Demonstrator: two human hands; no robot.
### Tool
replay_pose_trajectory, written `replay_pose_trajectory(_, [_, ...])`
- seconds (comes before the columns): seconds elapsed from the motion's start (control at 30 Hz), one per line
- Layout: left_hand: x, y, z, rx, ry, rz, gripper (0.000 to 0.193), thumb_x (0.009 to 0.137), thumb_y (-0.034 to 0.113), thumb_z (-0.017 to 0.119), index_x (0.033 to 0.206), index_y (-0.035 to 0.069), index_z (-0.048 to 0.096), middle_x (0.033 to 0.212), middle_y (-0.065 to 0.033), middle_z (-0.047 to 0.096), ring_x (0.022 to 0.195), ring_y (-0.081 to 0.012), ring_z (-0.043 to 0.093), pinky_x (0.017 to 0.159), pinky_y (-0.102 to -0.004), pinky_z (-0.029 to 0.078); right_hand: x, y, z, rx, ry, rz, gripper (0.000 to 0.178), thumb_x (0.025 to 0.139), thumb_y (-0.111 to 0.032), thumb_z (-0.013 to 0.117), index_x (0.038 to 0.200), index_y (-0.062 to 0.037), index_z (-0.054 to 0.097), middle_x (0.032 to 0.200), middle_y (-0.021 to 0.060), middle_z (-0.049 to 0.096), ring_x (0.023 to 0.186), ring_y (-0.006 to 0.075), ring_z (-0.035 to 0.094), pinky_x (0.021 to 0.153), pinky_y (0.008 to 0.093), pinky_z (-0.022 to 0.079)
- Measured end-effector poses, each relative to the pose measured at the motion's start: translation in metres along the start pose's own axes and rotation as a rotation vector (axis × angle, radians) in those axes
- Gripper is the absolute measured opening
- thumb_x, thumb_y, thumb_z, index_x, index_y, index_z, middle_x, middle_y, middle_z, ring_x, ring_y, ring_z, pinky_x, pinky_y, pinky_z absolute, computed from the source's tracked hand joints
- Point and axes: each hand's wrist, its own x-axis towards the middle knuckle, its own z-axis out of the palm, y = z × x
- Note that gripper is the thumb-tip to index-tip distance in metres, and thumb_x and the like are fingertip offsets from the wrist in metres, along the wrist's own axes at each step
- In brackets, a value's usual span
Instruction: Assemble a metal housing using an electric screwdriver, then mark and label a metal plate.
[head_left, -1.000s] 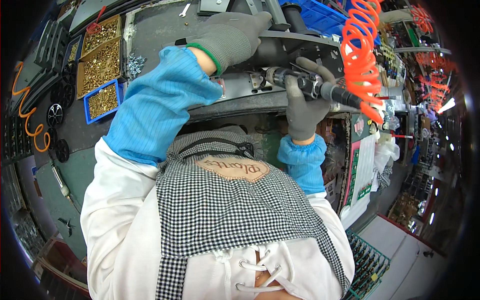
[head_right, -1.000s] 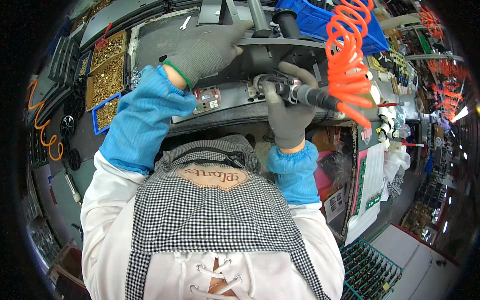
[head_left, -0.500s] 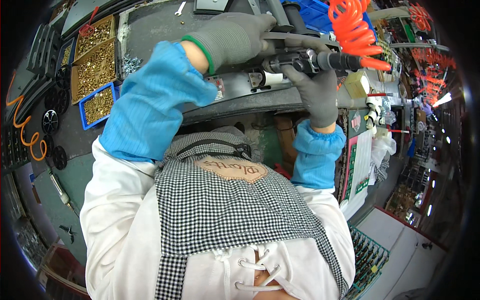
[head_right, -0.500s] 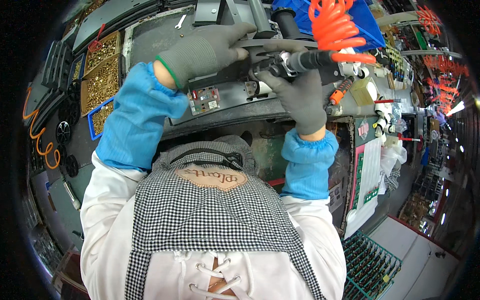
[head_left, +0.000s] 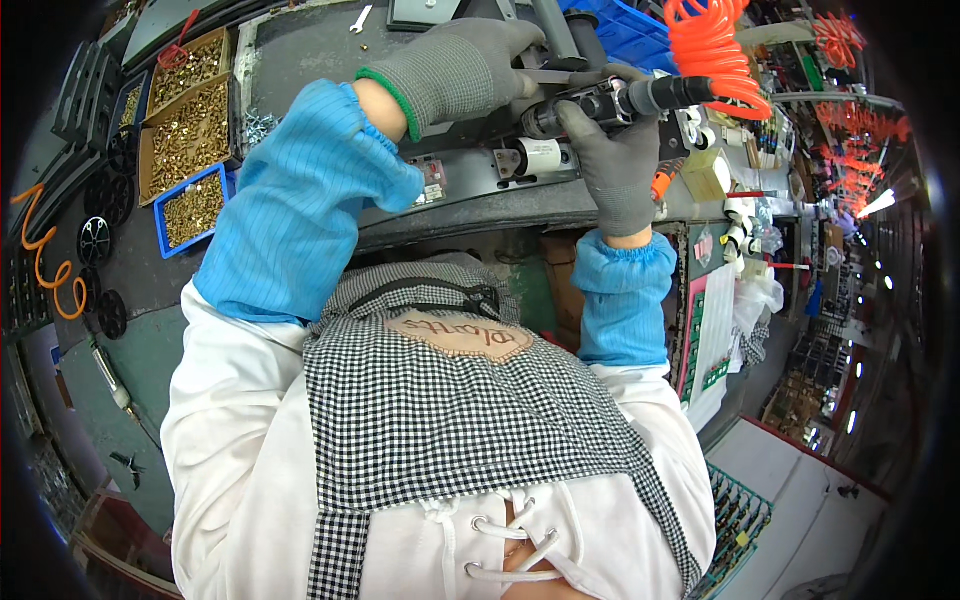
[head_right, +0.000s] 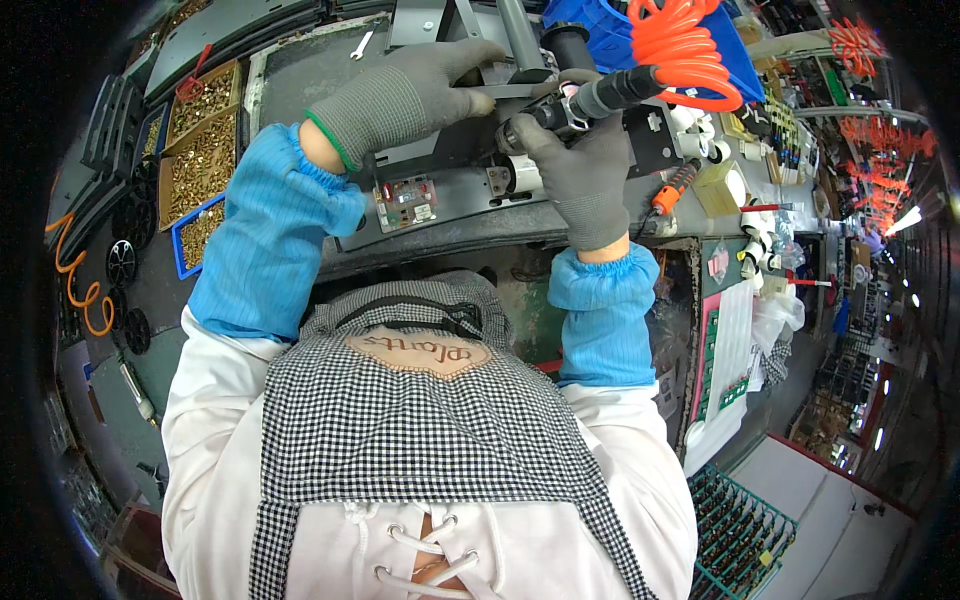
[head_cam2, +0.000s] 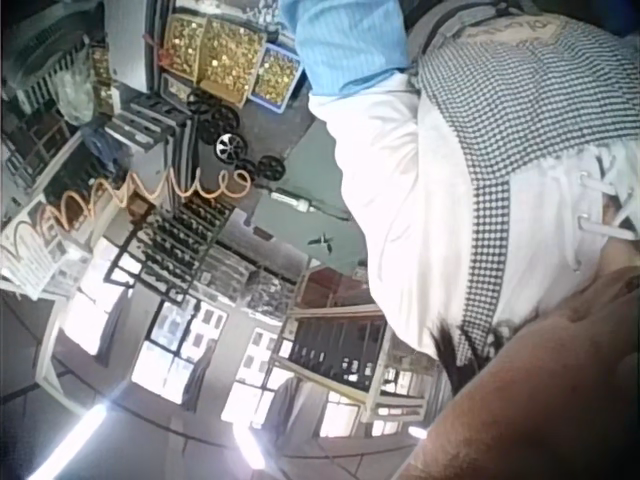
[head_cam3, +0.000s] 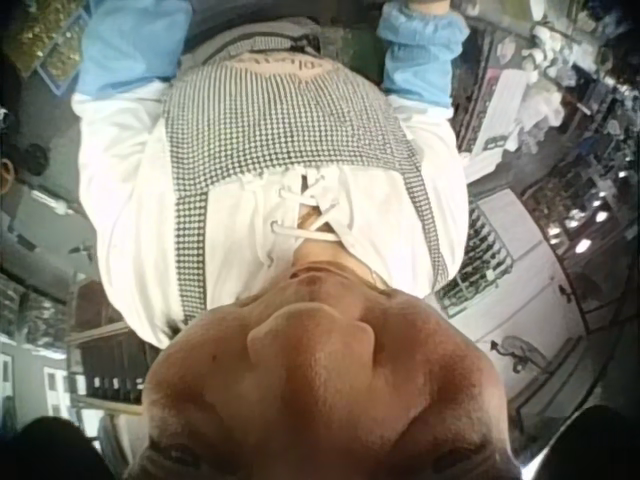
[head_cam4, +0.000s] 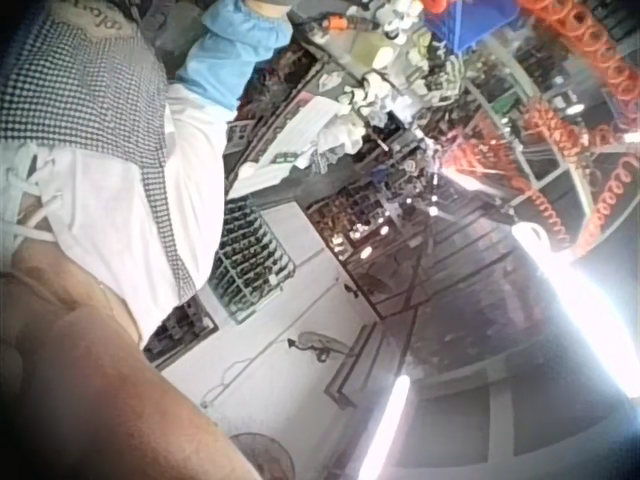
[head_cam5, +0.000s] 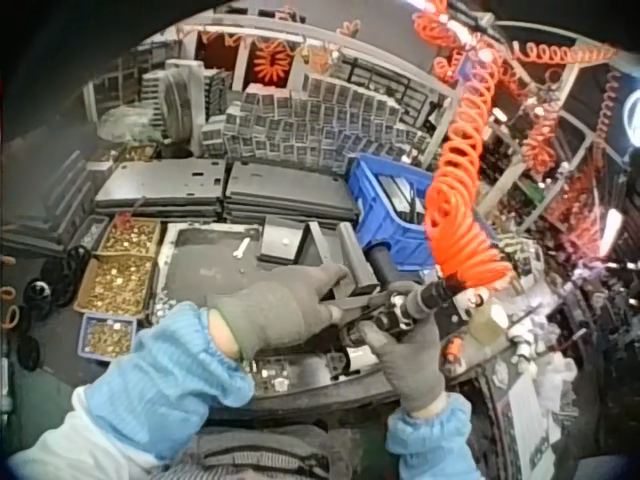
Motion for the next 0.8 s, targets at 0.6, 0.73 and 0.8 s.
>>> replay_pose_trajectory(0.6, [0.003, 0.017, 0.010, 0.008, 0.021, -0.151, 0.070, 0.087, 0.014, 0.070, 0.151, 0.013, 0.042, 0.128, -0.0124, 0.066, 0.096, -0.0230, 0.069, 0.082, -0.0349, 0.058, -0.012, 0.011, -0.016, -0.027, -0.001, -0.083, 0.047, 0.077, -0.012, 0.082, 0.118, -0.0053, 0.060, 0.098, 0.0074, 0.069, 0.086, 0.0212, 0.068, 0.079, 0.0353, 0.056])
replay_pose_trajectory(0.73, [0.004, 0.012, 0.027, 0.180, 0.148, -0.102, 0.068, 0.086, 0.014, 0.071, 0.149, 0.016, 0.043, 0.120, -0.0148, 0.069, 0.101, -0.0287, 0.070, 0.086, -0.0385, 0.057, -0.021, -0.001, -0.040, 0.151, 0.010, -0.034, 0.045, 0.075, -0.014, 0.083, 0.114, -0.0064, 0.062, 0.094, 0.0072, 0.068, 0.084, 0.0203, 0.069, 0.076, 0.0350, 0.055])
replay_pose_trajectory(0.8, [0.005, 0.006, 0.031, 0.270, 0.217, -0.149, 0.072, 0.085, 0.013, 0.074, 0.149, 0.022, 0.043, 0.114, -0.0174, 0.070, 0.101, -0.0307, 0.070, 0.087, -0.0395, 0.057, -0.024, -0.030, -0.069, 0.139, 0.041, -0.027, 0.044, 0.074, -0.008, 0.080, 0.114, -0.0052, 0.061, 0.094, 0.0050, 0.066, 0.080, 0.0114, 0.065, 0.071, 0.0287, 0.055])
